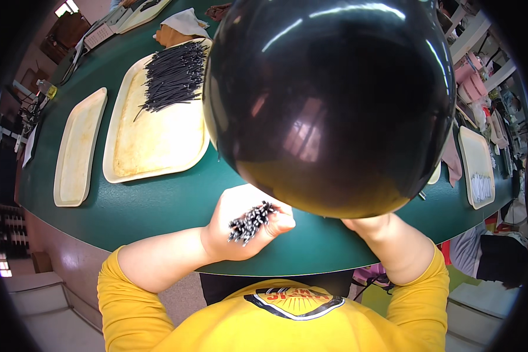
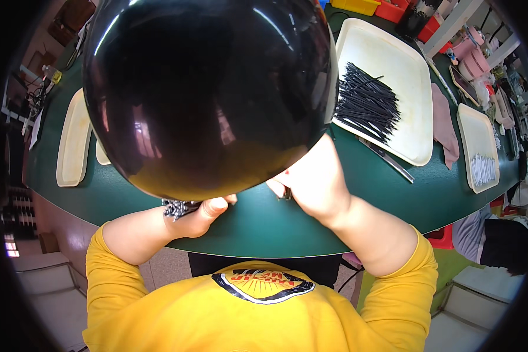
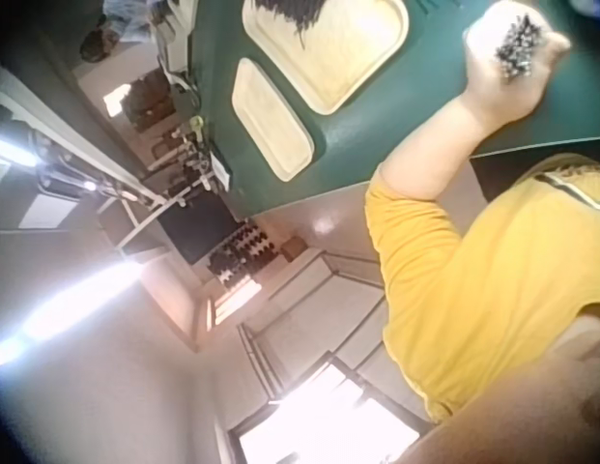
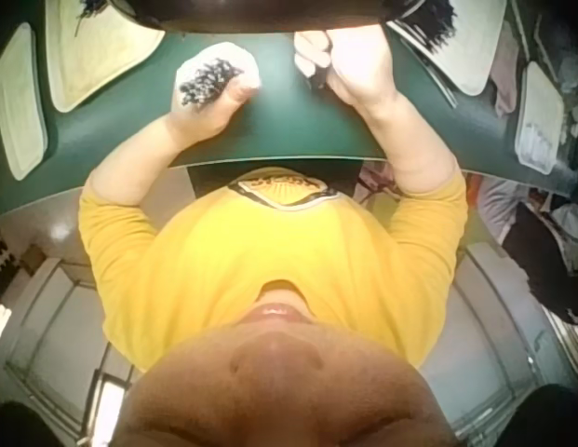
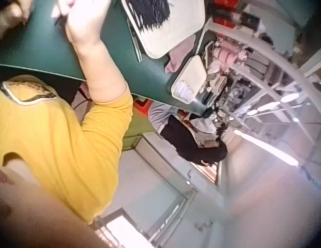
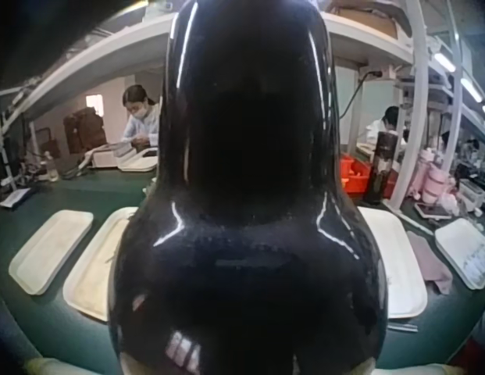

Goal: Assemble and sort small black electronic pins into a tray at a factory workbench.

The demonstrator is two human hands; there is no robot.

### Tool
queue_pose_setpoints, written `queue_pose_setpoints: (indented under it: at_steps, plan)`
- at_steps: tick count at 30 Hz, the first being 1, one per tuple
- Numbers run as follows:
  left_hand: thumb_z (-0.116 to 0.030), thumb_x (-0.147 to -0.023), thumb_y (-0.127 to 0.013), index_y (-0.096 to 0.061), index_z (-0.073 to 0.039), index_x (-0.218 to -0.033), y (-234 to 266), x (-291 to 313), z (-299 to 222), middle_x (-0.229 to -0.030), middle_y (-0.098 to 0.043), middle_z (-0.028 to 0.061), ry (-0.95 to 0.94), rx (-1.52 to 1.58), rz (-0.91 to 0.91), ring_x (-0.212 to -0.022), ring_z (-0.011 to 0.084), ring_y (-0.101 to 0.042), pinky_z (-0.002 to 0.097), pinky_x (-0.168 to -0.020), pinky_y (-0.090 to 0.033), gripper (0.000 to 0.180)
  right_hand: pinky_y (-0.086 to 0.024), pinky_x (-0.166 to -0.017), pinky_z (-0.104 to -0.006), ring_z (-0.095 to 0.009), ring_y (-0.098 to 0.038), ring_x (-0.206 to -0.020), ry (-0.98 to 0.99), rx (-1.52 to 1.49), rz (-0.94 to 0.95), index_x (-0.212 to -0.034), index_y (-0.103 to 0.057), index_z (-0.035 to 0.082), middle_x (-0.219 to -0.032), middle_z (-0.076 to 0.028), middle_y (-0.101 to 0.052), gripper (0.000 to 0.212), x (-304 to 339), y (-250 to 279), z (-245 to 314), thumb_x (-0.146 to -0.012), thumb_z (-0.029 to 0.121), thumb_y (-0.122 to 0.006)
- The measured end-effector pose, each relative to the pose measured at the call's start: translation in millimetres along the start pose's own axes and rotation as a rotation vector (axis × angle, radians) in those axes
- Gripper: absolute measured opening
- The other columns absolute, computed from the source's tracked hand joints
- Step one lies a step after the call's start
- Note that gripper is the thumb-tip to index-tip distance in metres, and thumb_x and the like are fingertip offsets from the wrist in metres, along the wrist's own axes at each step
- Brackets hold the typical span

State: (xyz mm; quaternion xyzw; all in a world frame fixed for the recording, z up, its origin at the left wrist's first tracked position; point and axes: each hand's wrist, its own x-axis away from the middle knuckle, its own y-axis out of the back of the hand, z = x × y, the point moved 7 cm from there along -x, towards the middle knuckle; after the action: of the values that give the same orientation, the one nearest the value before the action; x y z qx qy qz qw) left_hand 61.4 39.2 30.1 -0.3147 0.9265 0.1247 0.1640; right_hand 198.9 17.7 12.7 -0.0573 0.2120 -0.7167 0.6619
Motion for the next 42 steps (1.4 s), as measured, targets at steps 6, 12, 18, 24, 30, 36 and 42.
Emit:
queue_pose_setpoints:
  at_steps: [6,12,18,24,30,36,42]
  plan:
    - [-0.003,-0.079,-0.059,-0.058,0.0,-0.088,-19.3,-11.2,20.1,-0.073,-0.059,0.0076,0.017,-0.169,0.138,-0.071,0.0177,-0.06,0.0304,-0.066,-0.048,0.009,-0.042,-0.054,-0.0234,-0.01,-0.048,-0.059,0.13,0.127,0.096,-0.104,-0.042,-0.004,-0.077,-0.007,-0.054,0.02,12.6,-1.9,-6.4,-0.084,-0.003,-0.042]
    - [-0.008,-0.086,-0.051,-0.055,0.001,-0.086,-10.1,-0.4,37.2,-0.072,-0.059,0.0087,0.518,0.515,0.067,-0.063,0.0144,-0.058,0.0243,-0.059,-0.049,0.01,-0.047,-0.059,-0.0264,-0.016,-0.057,-0.065,-0.038,-0.199,0.026,-0.105,-0.042,-0.006,-0.075,-0.012,-0.057,0.025,2.7,-10.9,6.8,-0.081,-0.007,-0.045]
    - [-0.007,-0.085,-0.052,-0.055,0.004,-0.088,-12.9,-3.3,31.6,-0.074,-0.06,0.0128,0.39,0.678,0.079,-0.062,0.0175,-0.061,0.0254,-0.055,-0.05,0.012,-0.049,-0.055,-0.0342,-0.023,-0.056,-0.059,-0.048,-0.26,0.204,-0.098,-0.047,-0.009,-0.07,-0.016,-0.056,0.02,3.7,-30.7,6.5,-0.079,-0.008,-0.048]
    - [-0.005,-0.084,-0.051,-0.055,0.005,-0.089,-26.3,0.1,37.5,-0.078,-0.061,0.015,0.66,0.682,0.185,-0.06,0.0173,-0.061,0.0226,-0.049,-0.048,0.012,-0.048,-0.061,-0.0293,-0.018,-0.058,-0.067,-0.02,-0.17,0.187,-0.101,-0.05,-0.005,-0.078,-0.012,-0.059,0.028,2.2,-14.3,5.3,-0.075,-0.002,-0.061]
    - [-0.006,-0.084,-0.05,-0.053,0.002,-0.082,-17.2,-4.7,39.6,-0.049,-0.047,0.0039,0.625,0.492,0.038,-0.04,0.0076,-0.043,0.0186,-0.038,-0.032,0.008,-0.047,-0.067,-0.0247,-0.015,-0.06,-0.076,0.255,0.425,0.292,-0.098,-0.054,-0.006,-0.089,-0.012,-0.062,0.028,2.6,-9.7,36.1,-0.072,0.0,-0.062]
    - [-0.004,-0.082,-0.054,-0.051,0.004,-0.092,-15.7,-6.3,36.2,-0.061,-0.051,0.0072,0.593,0.76,-0.056,-0.041,0.0096,-0.045,0.0192,-0.035,-0.033,0.014,-0.047,-0.064,-0.0238,-0.013,-0.058,-0.072,0.174,0.346,-0.097,-0.094,-0.053,-0.007,-0.085,-0.01,-0.06,0.02,11.8,31.4,12.3,-0.073,-0.006,-0.056]
    - [-0.003,-0.08,-0.055,-0.05,0.005,-0.095,-14.2,-7.6,31.2,-0.064,-0.053,0.0082,0.588,0.721,-0.055,-0.042,0.0115,-0.048,0.0199,-0.035,-0.034,0.017,-0.045,-0.057,-0.0208,-0.006,-0.055,-0.065,0.254,0.463,0.059,-0.09,-0.055,-0.006,-0.08,-0.007,-0.061,0.017,3.1,3.7,40.7,-0.073,-0.005,-0.057]
